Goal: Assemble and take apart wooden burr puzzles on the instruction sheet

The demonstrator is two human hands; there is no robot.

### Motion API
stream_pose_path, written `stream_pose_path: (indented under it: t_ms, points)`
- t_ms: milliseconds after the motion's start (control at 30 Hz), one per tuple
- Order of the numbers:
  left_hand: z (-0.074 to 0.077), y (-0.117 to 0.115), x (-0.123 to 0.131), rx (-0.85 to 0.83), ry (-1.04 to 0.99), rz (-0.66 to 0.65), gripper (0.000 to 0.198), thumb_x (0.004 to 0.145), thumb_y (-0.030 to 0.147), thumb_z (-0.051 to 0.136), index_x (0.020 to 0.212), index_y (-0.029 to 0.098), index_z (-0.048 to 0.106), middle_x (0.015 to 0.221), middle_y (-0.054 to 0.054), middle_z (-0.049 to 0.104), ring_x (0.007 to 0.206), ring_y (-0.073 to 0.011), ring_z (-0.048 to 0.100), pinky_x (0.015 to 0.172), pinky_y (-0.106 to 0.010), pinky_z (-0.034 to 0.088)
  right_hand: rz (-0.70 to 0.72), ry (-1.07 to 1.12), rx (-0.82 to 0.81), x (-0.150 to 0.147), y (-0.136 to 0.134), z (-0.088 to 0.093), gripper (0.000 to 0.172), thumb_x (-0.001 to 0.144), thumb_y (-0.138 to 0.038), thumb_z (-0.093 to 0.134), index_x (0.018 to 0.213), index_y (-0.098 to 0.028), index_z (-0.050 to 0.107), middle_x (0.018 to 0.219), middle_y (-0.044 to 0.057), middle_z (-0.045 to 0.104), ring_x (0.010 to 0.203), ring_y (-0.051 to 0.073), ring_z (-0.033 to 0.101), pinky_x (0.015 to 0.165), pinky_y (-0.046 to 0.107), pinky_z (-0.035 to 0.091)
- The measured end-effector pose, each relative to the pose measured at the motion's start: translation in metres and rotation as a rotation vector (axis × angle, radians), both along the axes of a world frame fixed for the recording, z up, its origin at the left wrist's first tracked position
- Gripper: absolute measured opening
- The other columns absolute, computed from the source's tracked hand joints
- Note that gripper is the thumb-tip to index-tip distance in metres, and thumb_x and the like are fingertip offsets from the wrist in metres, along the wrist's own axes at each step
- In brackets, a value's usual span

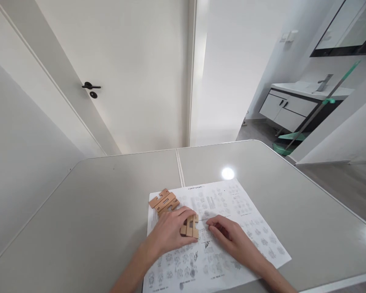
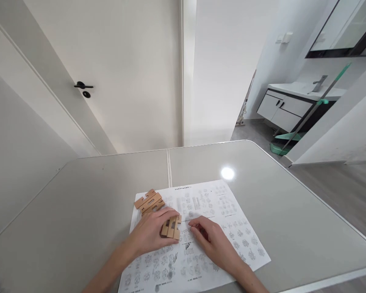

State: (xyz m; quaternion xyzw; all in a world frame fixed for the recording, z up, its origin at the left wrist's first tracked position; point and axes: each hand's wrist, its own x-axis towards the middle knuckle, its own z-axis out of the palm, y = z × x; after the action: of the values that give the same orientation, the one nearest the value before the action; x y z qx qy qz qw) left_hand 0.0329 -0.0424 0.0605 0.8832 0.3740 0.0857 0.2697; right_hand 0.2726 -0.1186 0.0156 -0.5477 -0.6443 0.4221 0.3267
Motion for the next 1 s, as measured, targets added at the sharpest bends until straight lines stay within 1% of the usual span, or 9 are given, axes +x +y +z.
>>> stream_pose_path:
  t_ms: [100, 200, 300, 433, 567, 633, 733, 867, 1000]
  points:
    - [0.011, 0.005, -0.016, 0.053, 0.089, -0.079, 0.047, 0.079, 0.034, 0.078, 0.122, 0.034, 0.061, 0.121, 0.0, 0.072, 0.1, -0.0265, 0.07, 0.079, -0.035, 0.051, -0.011, -0.003, 0.0, 0.0, 0.0, -0.004, 0.032, 0.105, -0.048, 0.046, 0.107, -0.025, 0.068, 0.087, 0.003, 0.068, 0.068, 0.019, 0.054, 0.062, 0.031, 0.043]
    - [0.012, 0.003, -0.024, 0.148, 0.119, -0.081, 0.059, 0.074, 0.033, 0.077, 0.131, 0.035, 0.058, 0.131, -0.004, 0.066, 0.112, -0.031, 0.067, 0.086, -0.04, 0.053, -0.02, -0.009, 0.007, 0.0, 0.0, -0.007, 0.033, 0.105, -0.049, 0.046, 0.105, -0.025, 0.068, 0.085, 0.003, 0.067, 0.066, 0.018, 0.052, 0.06, 0.03, 0.042]
    - [0.001, -0.007, -0.022, 0.237, 0.087, 0.07, 0.081, 0.07, 0.043, 0.082, 0.143, 0.033, 0.048, 0.147, -0.01, 0.052, 0.123, -0.0363, 0.06, 0.095, -0.049, 0.053, -0.016, -0.017, 0.001, 0.0, 0.0, -0.008, 0.034, 0.105, -0.05, 0.045, 0.104, -0.025, 0.068, 0.081, 0.002, 0.066, 0.064, 0.018, 0.051, 0.059, 0.03, 0.04]
    - [-0.013, -0.018, -0.015, 0.344, -0.004, 0.266, 0.07, 0.078, 0.037, 0.076, 0.142, 0.03, 0.048, 0.143, -0.012, 0.05, 0.127, -0.0367, 0.054, 0.101, -0.054, 0.051, -0.028, -0.031, 0.001, 0.0, -0.001, -0.006, 0.035, 0.105, -0.05, 0.044, 0.103, -0.025, 0.067, 0.083, 0.003, 0.067, 0.065, 0.018, 0.051, 0.059, 0.03, 0.04]
    - [-0.015, -0.018, -0.017, 0.389, -0.044, 0.33, 0.07, 0.081, 0.026, 0.07, 0.145, 0.031, 0.044, 0.154, -0.01, 0.04, 0.142, -0.0377, 0.039, 0.114, -0.058, 0.04, -0.023, -0.051, 0.008, 0.0, -0.002, -0.005, 0.035, 0.105, -0.05, 0.043, 0.102, -0.025, 0.067, 0.082, 0.003, 0.067, 0.065, 0.018, 0.051, 0.059, 0.03, 0.041]
    - [-0.015, -0.016, -0.023, 0.362, -0.057, 0.358, 0.075, 0.082, 0.028, 0.071, 0.15, 0.033, 0.039, 0.157, -0.009, 0.038, 0.144, -0.0371, 0.036, 0.117, -0.058, 0.036, -0.019, -0.055, 0.017, 0.0, -0.001, -0.004, 0.035, 0.105, -0.05, 0.043, 0.101, -0.025, 0.067, 0.083, 0.003, 0.067, 0.065, 0.019, 0.051, 0.059, 0.03, 0.041]
    - [-0.018, -0.012, -0.037, 0.28, -0.093, 0.394, 0.083, 0.081, 0.039, 0.078, 0.152, 0.038, 0.035, 0.157, -0.008, 0.039, 0.143, -0.0368, 0.037, 0.116, -0.057, 0.039, -0.003, -0.061, 0.023, 0.001, 0.0, -0.004, 0.033, 0.106, -0.047, 0.043, 0.101, -0.026, 0.066, 0.082, 0.003, 0.066, 0.064, 0.019, 0.052, 0.059, 0.031, 0.042]
    - [-0.028, 0.005, -0.061, 0.254, -0.165, 0.514, 0.056, 0.09, 0.046, 0.068, 0.141, 0.033, 0.049, 0.148, -0.008, 0.048, 0.139, -0.0326, 0.043, 0.114, -0.053, 0.043, 0.022, -0.09, 0.049, -0.001, 0.002, 0.0, 0.029, 0.107, -0.044, 0.042, 0.104, -0.026, 0.065, 0.081, 0.002, 0.064, 0.065, 0.019, 0.054, 0.06, 0.031, 0.044]
    - [-0.038, 0.031, -0.084, 0.294, -0.223, 0.62, 0.036, 0.097, 0.046, 0.056, 0.128, 0.027, 0.059, 0.138, -0.009, 0.057, 0.134, -0.0293, 0.049, 0.116, -0.051, 0.041, 0.107, -0.125, 0.145, -0.016, 0.013, 0.009, 0.019, 0.106, -0.037, 0.045, 0.112, -0.027, 0.06, 0.109, 0.005, 0.066, 0.076, 0.018, 0.064, 0.066, 0.032, 0.052]
